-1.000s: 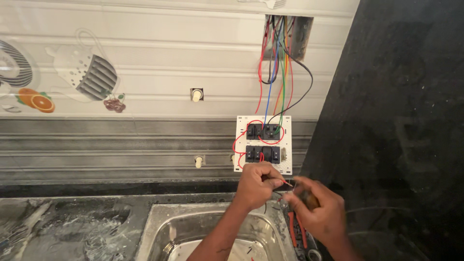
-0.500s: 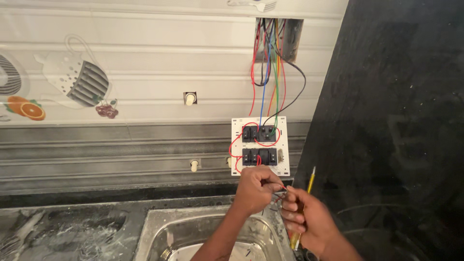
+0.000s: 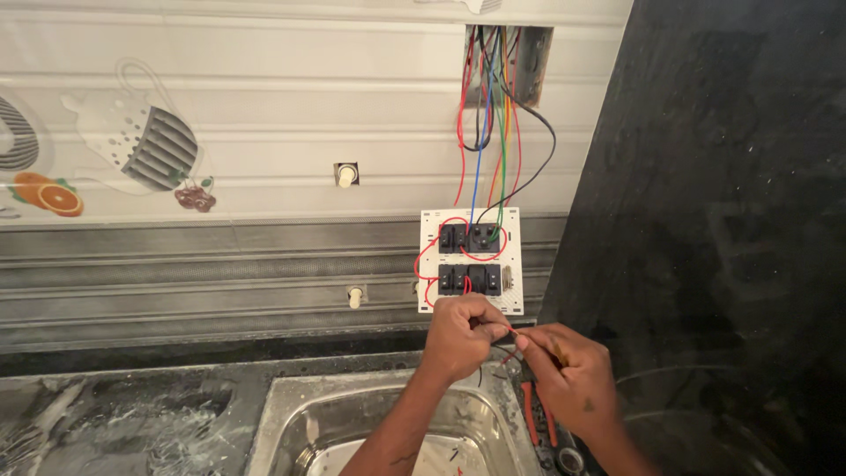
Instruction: The person connects wires to a white switch plate using a screwdriver and pliers, then fits the plate toward a wall box.
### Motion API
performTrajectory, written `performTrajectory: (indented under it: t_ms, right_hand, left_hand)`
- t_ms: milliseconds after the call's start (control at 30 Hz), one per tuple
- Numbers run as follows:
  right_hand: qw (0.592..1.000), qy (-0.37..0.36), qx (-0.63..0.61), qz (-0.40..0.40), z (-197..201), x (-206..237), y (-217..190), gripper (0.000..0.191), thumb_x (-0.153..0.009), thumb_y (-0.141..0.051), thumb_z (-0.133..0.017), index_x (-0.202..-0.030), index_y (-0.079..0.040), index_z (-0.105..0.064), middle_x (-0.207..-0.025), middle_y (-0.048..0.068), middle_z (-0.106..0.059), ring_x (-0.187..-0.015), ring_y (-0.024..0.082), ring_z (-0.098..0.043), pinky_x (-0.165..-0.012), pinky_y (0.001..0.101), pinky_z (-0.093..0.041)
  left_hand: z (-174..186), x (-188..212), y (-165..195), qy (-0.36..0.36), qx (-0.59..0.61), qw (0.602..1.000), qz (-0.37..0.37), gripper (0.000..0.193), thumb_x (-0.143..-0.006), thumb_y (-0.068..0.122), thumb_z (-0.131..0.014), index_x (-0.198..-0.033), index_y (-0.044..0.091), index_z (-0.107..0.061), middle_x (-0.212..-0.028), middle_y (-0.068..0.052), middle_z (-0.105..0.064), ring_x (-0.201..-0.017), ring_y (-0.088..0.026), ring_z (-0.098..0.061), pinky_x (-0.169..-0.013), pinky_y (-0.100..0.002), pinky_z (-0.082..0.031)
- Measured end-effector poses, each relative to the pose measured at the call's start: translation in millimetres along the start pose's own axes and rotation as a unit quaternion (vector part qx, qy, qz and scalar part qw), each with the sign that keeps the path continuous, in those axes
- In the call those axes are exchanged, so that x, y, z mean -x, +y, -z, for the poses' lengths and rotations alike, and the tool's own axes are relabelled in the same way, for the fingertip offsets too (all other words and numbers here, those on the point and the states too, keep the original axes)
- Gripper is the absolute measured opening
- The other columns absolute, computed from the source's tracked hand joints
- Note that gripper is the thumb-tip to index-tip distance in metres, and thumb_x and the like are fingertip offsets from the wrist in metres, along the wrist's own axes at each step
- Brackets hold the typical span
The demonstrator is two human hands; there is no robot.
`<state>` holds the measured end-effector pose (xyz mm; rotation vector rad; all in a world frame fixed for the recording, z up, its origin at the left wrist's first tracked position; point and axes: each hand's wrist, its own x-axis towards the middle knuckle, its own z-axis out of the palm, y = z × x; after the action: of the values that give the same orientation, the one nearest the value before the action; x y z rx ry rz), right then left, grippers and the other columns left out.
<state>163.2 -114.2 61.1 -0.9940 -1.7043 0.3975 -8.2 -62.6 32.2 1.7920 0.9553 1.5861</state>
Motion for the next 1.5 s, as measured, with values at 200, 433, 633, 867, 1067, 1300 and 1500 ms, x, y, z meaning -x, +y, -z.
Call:
performTrajectory:
  t_ms: [200, 433, 633, 867, 1067, 1300, 1500]
  right_hand:
    - [0.990, 0.047, 0.126, 0.042, -2, -9, 8, 0.014, -0.081, -0.011, -0.075, -0.092, -0.004, -0.081, -0.073, 0.009, -0.074, -0.057, 0.013, -0.069, -0.054, 0.0292, -0.052]
    - [0.977, -0.008, -0.168, -0.131, -9, -6, 36, 0.020, -0.092, -0.016, -0.071, -0.100, -0.001, -0.082, -0.063, -0.002, -0.064, -0.053, 0.004, -0.049, -0.046, 0.0238, -0.038]
    - [0.850, -0.087, -0.431, -0.289, 3, -5, 62, 0.022, -0.095, -0.016, -0.067, -0.104, 0.003, -0.074, -0.058, -0.003, -0.049, -0.044, 0.005, -0.035, -0.041, 0.0235, -0.028]
    - [0.789, -0.103, -0.522, -0.308, -3, -6, 78, 0.015, -0.095, -0.015, -0.067, -0.100, -0.002, -0.071, -0.061, -0.003, -0.048, -0.048, 0.004, -0.036, -0.042, 0.0214, -0.028]
    - [0.815, -0.049, -0.486, -0.311, -12, -12, 77, 0.019, -0.097, -0.019, -0.066, -0.096, 0.000, -0.067, -0.063, -0.002, -0.048, -0.050, 0.005, -0.036, -0.042, 0.0223, -0.027]
    - [0.849, -0.063, -0.443, -0.281, -6, -8, 52, 0.029, -0.093, -0.028, -0.065, -0.101, -0.002, -0.075, -0.056, -0.004, -0.044, -0.044, 0.004, -0.033, -0.039, 0.0212, -0.025]
    - [0.903, -0.001, -0.362, -0.233, -11, -18, 55, 0.020, -0.095, -0.020, -0.069, -0.095, 0.000, -0.072, -0.063, -0.006, -0.053, -0.047, 0.002, -0.037, -0.042, 0.0223, -0.025]
  left_hand:
    - [-6, 5, -1, 0.002, 0.009, 1.000, -0.029, 0.012, -0.072, -0.011, -0.075, -0.078, 0.000, -0.074, -0.071, -0.007, -0.069, -0.064, -0.013, -0.063, -0.059, -0.028, -0.049]
    - [0, 5, 1, 0.011, 0.026, 0.999, -0.014, 0.012, -0.074, -0.011, -0.076, -0.077, 0.000, -0.074, -0.072, -0.006, -0.070, -0.064, -0.010, -0.062, -0.060, -0.026, -0.049]
    - [-5, 7, 3, 0.003, 0.067, 0.998, 0.009, 0.012, -0.076, -0.011, -0.074, -0.078, 0.001, -0.075, -0.074, -0.005, -0.072, -0.067, -0.009, -0.064, -0.062, -0.025, -0.050]
    - [-14, 7, 2, 0.005, 0.095, 0.995, 0.026, 0.011, -0.076, -0.011, -0.074, -0.078, -0.001, -0.073, -0.074, -0.005, -0.070, -0.068, -0.008, -0.062, -0.062, -0.025, -0.049]
    - [-21, 9, 8, 0.020, 0.067, 0.998, 0.011, 0.010, -0.076, -0.011, -0.074, -0.077, -0.002, -0.071, -0.073, -0.006, -0.069, -0.064, -0.009, -0.062, -0.059, -0.025, -0.050]
    - [-25, 8, 12, 0.075, 0.118, 0.990, 0.018, 0.010, -0.080, -0.010, -0.069, -0.080, 0.000, -0.072, -0.079, -0.005, -0.074, -0.071, -0.008, -0.071, -0.064, -0.022, -0.055]
    - [-29, 13, 7, 0.097, 0.042, 0.994, -0.020, 0.011, -0.079, -0.001, -0.079, -0.089, 0.002, -0.077, -0.085, -0.006, -0.072, -0.072, -0.011, -0.066, -0.065, -0.027, -0.053]
